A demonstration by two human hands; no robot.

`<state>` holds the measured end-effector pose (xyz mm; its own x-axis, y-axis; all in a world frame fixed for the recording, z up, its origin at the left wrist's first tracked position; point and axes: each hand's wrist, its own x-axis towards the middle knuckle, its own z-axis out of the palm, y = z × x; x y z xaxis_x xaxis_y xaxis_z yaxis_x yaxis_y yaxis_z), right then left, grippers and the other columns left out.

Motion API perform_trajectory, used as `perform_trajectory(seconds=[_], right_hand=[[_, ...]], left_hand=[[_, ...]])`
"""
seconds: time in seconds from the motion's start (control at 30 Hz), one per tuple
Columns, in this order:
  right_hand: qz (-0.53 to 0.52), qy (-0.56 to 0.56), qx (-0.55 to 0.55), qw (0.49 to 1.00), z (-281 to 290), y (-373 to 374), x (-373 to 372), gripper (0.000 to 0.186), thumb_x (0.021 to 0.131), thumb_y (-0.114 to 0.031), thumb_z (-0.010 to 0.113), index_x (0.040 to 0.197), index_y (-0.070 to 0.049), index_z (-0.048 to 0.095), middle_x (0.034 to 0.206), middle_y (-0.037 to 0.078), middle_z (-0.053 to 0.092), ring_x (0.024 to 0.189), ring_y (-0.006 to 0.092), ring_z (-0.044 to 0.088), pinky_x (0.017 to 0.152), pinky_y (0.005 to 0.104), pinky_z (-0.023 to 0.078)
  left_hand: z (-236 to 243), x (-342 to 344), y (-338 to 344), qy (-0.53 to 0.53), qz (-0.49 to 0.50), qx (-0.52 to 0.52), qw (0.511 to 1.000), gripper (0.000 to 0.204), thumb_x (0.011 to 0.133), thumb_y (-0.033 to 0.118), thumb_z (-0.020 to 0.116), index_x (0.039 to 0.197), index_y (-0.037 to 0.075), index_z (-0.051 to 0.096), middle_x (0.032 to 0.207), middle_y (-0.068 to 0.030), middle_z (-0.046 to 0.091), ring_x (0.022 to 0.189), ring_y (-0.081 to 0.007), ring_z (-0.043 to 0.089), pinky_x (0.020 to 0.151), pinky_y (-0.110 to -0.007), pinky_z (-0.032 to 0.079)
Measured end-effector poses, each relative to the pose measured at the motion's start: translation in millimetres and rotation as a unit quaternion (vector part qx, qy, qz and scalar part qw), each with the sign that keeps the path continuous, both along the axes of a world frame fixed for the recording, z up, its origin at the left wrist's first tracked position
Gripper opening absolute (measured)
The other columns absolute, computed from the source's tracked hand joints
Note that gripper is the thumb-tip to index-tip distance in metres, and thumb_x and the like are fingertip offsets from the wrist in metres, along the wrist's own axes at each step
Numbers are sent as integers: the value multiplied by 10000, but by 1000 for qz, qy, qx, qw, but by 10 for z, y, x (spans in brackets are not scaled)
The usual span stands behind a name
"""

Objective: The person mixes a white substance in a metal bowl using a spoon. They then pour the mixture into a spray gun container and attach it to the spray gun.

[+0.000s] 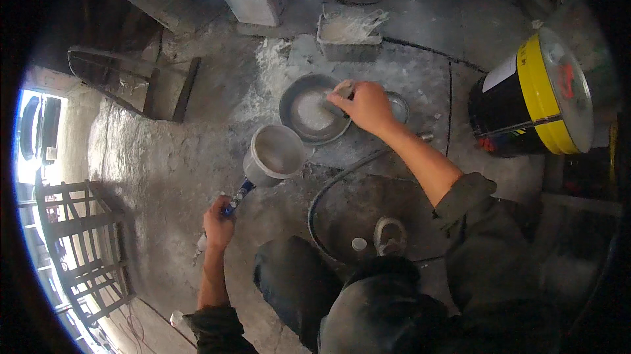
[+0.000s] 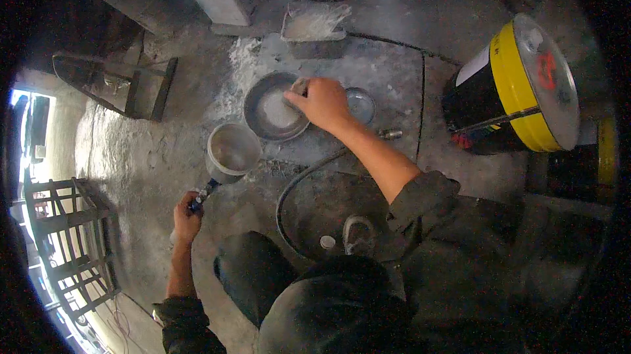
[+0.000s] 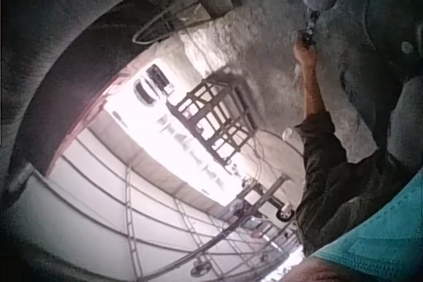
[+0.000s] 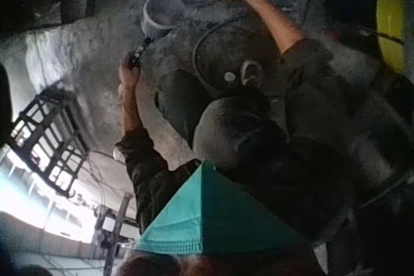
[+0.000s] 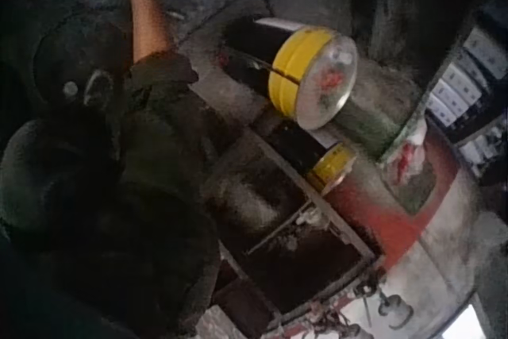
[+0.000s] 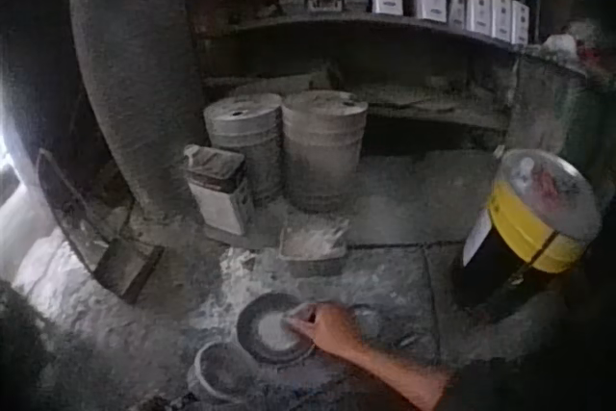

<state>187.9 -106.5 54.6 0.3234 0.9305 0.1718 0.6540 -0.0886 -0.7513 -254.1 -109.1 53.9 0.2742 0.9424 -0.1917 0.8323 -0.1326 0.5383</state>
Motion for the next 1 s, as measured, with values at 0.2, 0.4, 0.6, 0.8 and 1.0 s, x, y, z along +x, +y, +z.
perform_trajectory(seconds=[0.2, 0.4, 0.6, 0.8, 1.0], right_hand=[[227, -64, -52, 970, -158, -131, -27, 213, 775, -294, 706, 951, -174, 710, 944, 87, 680, 901, 292, 656, 769, 416, 513], [200, -98, -65, 973, -68, -94, -51, 233, 741, -140, 705, 973, -157, 701, 964, 58, 591, 906, 269, 619, 775, 387, 498], [177, -38, -93, 979, -94, -173, -7, 376, 787, -138, 719, 1156, -171, 654, 1065, 64, 582, 970, 257, 600, 825, 371, 490], [118, -17, -140, 983, 61, -473, 23, 675, 738, -111, 782, 1359, -148, 520, 1174, 91, 571, 1044, 276, 591, 852, 376, 500], [17, -49, -28, 998, 114, -1079, 79, 593, 749, -128, 787, 1292, -73, 555, 1206, 129, 558, 1054, 293, 578, 878, 374, 487]], left_hand=[[-68, -23, -157, -138, 23, -20, 990, 238, 733, -84, 565, 944, 24, 592, 765, -44, 569, 726, -116, 511, 687, -257, 430], [-173, -111, -325, -143, 34, 1, 989, 248, 737, -102, 587, 950, 25, 582, 802, -52, 605, 759, -109, 545, 732, -255, 450], [-211, 19, -387, -168, 44, 35, 984, 270, 725, -121, 603, 957, 17, 597, 832, -19, 606, 796, -94, 558, 743, -260, 460], [157, 237, 46, -147, 63, 77, 984, 278, 758, -46, 637, 1025, 30, 623, 902, -103, 645, 826, -214, 617, 774, -315, 487], [787, 767, 542, 83, -41, 366, 926, 393, 691, -32, 670, 1068, 74, 641, 1034, -109, 636, 1012, -337, 567, 855, -422, 471]])
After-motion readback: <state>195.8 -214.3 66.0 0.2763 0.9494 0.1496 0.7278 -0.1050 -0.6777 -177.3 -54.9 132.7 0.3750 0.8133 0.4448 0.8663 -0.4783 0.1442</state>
